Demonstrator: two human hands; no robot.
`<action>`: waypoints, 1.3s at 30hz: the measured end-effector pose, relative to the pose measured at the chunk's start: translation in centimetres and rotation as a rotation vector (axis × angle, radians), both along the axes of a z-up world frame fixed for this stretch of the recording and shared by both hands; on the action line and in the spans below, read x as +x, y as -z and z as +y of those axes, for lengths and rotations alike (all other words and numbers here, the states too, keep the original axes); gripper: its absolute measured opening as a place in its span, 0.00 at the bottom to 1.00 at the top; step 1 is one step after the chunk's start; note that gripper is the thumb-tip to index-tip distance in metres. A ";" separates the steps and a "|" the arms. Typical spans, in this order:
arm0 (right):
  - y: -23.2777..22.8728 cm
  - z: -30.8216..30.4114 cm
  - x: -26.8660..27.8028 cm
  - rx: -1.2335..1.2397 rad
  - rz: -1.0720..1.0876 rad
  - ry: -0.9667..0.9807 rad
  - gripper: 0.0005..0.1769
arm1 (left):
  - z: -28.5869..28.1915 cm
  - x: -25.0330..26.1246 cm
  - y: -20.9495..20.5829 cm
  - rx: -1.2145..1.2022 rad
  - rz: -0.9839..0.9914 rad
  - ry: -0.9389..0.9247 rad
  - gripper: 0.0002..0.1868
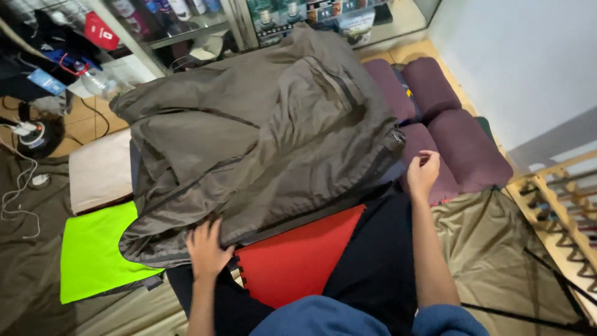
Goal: The person is smoothing out and folding a sleeping bag while sitting on a cushion in a stockroom.
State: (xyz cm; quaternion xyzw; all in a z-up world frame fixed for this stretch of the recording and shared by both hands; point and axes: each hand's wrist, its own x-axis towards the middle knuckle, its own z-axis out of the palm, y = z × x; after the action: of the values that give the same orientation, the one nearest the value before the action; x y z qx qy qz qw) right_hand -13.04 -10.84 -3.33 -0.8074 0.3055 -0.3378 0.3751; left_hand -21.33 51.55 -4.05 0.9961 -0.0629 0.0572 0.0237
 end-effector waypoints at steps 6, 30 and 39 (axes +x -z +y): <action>-3.4 5.2 8.0 -0.467 -0.138 -0.347 0.02 | 3.6 -0.2 -3.5 -0.402 -0.189 0.009 0.27; -8.7 10.3 14.8 -0.181 1.066 -0.770 0.55 | 23.3 2.0 1.5 -0.788 0.079 -0.143 0.34; -7.3 0.6 10.6 0.057 0.601 -0.724 0.40 | 17.1 -0.5 -7.7 -0.677 -0.551 -0.459 0.28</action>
State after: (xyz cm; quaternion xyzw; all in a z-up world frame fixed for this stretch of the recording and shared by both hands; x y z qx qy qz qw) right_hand -2.42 -10.28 3.92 -0.9134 0.1085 0.0718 0.3857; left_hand -21.80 68.68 3.68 0.8684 0.1765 0.3395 0.3155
